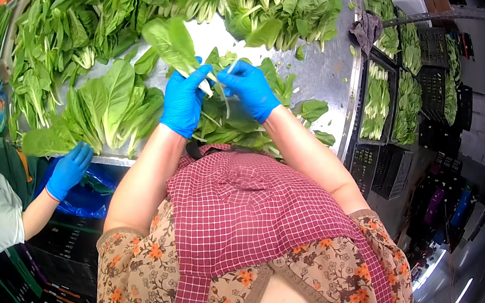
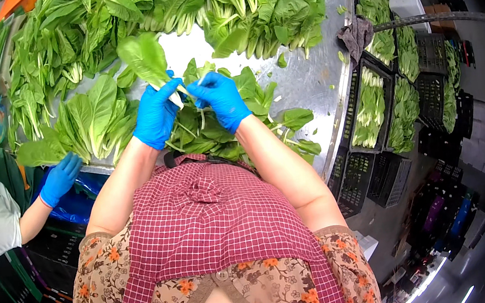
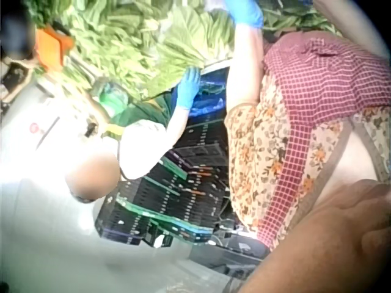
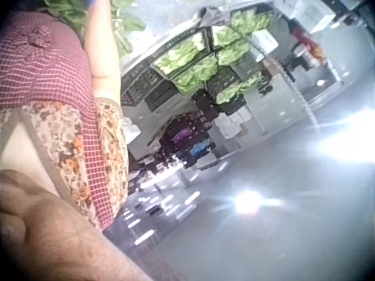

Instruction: The person picks up bunches of bok choy from a large pile on a metal table, removes individual leaves by hand, and places the sorted vegetables into a blue bin.

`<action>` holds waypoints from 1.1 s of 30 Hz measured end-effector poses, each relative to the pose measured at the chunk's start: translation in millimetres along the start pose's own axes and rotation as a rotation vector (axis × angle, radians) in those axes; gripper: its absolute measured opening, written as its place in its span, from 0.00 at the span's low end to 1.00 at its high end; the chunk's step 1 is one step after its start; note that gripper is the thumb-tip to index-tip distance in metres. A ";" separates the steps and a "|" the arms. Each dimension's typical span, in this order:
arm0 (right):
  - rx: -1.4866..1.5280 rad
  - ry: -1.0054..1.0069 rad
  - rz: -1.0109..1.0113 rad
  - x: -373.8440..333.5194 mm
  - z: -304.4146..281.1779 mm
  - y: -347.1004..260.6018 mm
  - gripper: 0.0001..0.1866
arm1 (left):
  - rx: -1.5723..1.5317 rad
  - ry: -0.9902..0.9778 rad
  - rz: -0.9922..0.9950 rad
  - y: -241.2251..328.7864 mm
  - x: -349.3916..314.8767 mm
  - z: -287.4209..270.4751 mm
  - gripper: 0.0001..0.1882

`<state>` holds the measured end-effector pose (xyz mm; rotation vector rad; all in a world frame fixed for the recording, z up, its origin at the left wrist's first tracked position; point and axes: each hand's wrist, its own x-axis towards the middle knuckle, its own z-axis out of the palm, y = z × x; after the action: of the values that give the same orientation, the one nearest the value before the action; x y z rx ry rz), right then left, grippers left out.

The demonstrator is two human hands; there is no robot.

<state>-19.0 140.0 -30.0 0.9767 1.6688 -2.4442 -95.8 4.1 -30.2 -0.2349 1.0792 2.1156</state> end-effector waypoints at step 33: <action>-0.176 0.242 0.010 49.7 -39.0 -42.9 0.11 | 0.039 -0.019 -0.229 8.0 -12.2 -16.9 0.19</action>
<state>-55.5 207.0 -28.4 1.2931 1.9043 -2.1986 -95.3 -18.2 -30.1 -0.3047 1.0296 1.8880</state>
